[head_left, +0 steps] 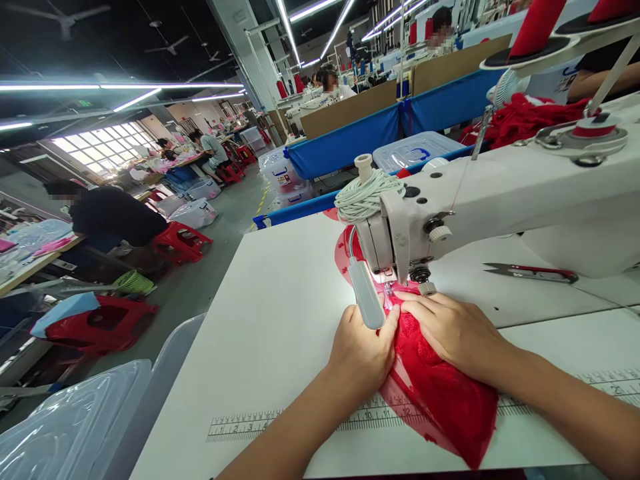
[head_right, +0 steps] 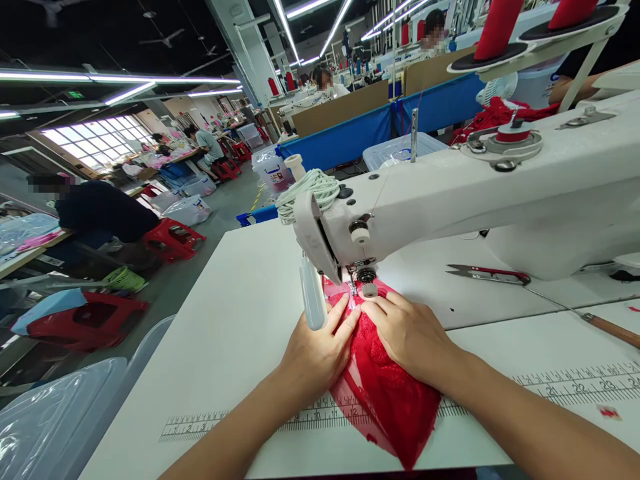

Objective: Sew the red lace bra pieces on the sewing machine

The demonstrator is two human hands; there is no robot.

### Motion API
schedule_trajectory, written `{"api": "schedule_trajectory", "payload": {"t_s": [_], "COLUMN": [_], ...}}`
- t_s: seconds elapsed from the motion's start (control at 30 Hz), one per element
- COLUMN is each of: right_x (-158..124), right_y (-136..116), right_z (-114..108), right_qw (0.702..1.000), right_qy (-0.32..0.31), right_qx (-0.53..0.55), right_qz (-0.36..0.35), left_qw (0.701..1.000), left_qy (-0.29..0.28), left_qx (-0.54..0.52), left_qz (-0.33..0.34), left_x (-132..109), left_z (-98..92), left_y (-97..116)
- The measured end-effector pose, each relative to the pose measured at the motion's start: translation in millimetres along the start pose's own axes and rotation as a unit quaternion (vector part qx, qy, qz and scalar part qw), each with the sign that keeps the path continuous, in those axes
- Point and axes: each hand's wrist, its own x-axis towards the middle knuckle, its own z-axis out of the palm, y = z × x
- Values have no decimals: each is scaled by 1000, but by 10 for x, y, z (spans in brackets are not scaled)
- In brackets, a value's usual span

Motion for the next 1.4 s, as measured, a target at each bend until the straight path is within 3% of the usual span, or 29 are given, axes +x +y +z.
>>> {"api": "schedule_trajectory", "payload": {"t_s": [0.4,0.6,0.7,0.83,0.93,1.4], "right_x": [2,2,-17,-81,-114,-140], "right_y": [8,48,55,60,66,84], "right_z": [-10,11,5,-39,-69,-77], "right_qw": [1000,999,995,989,988,986], "right_qy": [3,29,63,83,77,100], "right_qx": [-9,-15,-22,-29,-34,-23], "right_qz": [-8,-37,-72,-121,-132,-130], "left_qw": [1000,996,992,990,993,993], "left_qy": [27,88,116,61,29,88], "left_qx": [8,25,12,-27,-36,-8], "left_qz": [-12,6,47,124,108,78], "left_x": [-8,9,35,42,35,-50], "left_z": [-34,-28,-48,-89,-110,-118], "left_y": [-3,-36,-60,-76,-64,48]}}
